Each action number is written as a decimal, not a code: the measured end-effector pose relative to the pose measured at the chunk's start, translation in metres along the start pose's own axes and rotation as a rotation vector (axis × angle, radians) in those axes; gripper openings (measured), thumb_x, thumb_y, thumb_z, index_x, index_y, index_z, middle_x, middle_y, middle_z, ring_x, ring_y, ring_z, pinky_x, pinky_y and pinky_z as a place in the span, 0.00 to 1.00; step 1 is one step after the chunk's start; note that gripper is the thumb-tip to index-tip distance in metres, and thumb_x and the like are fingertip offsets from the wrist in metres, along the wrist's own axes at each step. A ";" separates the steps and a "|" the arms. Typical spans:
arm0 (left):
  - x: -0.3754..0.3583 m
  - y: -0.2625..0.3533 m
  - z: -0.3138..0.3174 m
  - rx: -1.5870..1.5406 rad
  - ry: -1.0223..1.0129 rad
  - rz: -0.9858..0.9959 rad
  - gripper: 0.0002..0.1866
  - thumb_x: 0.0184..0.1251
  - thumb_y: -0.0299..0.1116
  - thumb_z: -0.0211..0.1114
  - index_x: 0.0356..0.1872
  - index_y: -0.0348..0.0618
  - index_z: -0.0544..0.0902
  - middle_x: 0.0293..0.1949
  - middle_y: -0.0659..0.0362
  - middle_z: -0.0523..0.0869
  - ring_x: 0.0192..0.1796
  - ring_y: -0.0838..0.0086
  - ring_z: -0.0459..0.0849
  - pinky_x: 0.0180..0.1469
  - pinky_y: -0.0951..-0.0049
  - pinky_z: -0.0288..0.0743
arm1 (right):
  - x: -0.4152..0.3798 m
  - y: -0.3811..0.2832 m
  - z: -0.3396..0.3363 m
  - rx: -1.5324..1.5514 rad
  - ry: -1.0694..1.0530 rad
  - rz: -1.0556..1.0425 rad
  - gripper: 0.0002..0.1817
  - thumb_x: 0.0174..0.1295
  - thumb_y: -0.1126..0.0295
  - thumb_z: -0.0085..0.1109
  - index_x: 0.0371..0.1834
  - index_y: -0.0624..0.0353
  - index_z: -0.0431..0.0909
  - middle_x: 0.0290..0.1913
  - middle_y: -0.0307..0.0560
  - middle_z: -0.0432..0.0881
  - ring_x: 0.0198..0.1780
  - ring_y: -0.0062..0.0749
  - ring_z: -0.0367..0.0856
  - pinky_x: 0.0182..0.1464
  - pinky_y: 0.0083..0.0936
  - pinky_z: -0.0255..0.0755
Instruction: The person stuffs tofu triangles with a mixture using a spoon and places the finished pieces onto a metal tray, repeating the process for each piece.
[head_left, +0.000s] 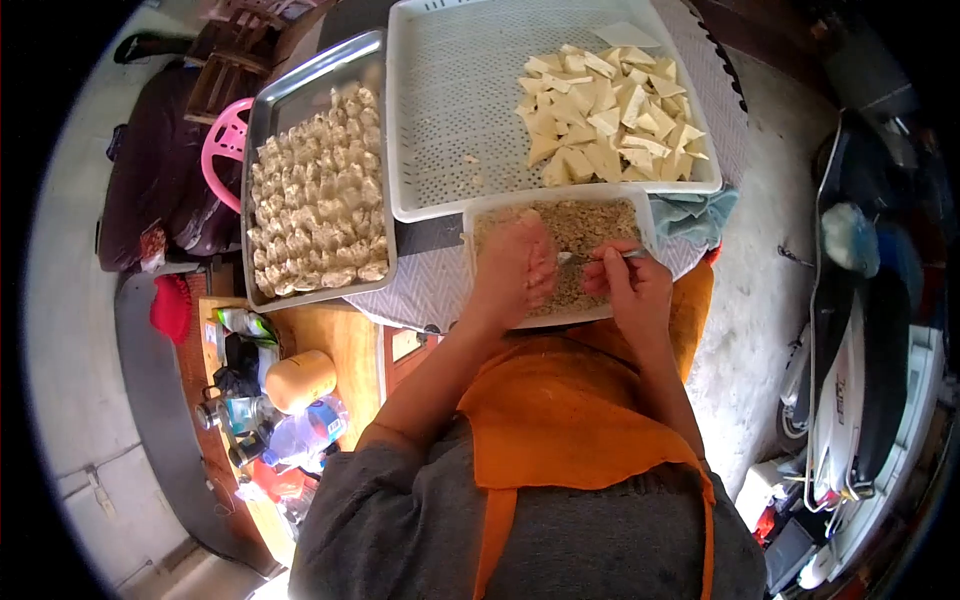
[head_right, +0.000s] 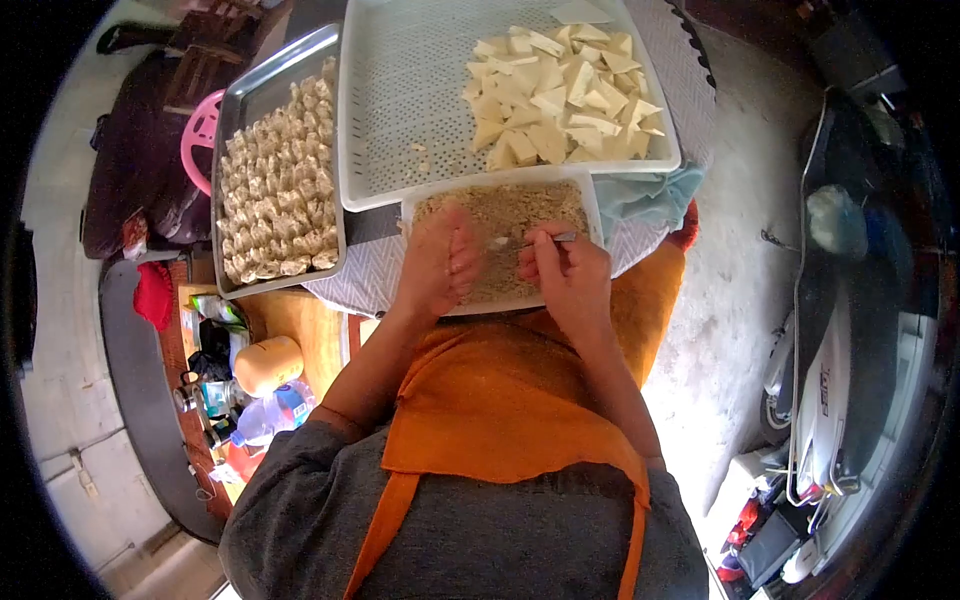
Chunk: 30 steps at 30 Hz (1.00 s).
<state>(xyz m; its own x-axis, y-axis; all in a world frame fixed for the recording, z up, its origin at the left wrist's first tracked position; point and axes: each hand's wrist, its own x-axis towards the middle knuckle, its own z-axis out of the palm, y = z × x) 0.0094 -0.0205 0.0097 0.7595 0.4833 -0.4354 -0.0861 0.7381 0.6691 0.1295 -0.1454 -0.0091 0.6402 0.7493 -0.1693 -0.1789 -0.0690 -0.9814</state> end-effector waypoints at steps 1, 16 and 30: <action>-0.005 0.005 0.012 0.102 0.084 0.007 0.22 0.73 0.48 0.49 0.21 0.47 0.66 0.13 0.64 0.65 0.12 0.79 0.61 0.11 0.78 0.51 | 0.000 0.000 0.000 -0.023 0.003 -0.001 0.08 0.69 0.73 0.51 0.39 0.68 0.77 0.29 0.47 0.82 0.27 0.22 0.82 0.30 0.19 0.78; 0.008 -0.003 -0.011 0.648 -0.137 0.568 0.13 0.68 0.26 0.55 0.52 0.38 0.72 0.55 0.54 0.78 0.54 0.71 0.78 0.53 0.74 0.74 | 0.004 -0.025 0.002 0.191 0.097 0.003 0.11 0.71 0.71 0.47 0.40 0.68 0.76 0.30 0.49 0.82 0.27 0.29 0.82 0.31 0.23 0.80; 0.003 0.010 -0.018 0.425 -0.051 0.318 0.11 0.71 0.29 0.51 0.52 0.40 0.70 0.35 0.61 0.76 0.32 0.80 0.72 0.34 0.80 0.67 | 0.008 -0.014 -0.012 0.026 0.101 -0.092 0.10 0.71 0.71 0.48 0.41 0.68 0.76 0.31 0.47 0.82 0.28 0.26 0.82 0.33 0.20 0.79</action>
<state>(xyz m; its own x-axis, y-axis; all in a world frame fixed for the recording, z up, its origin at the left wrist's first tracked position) -0.0007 -0.0030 0.0045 0.7699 0.6207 -0.1484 -0.0566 0.2980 0.9529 0.1455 -0.1464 0.0024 0.7265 0.6815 -0.0878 -0.1340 0.0152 -0.9909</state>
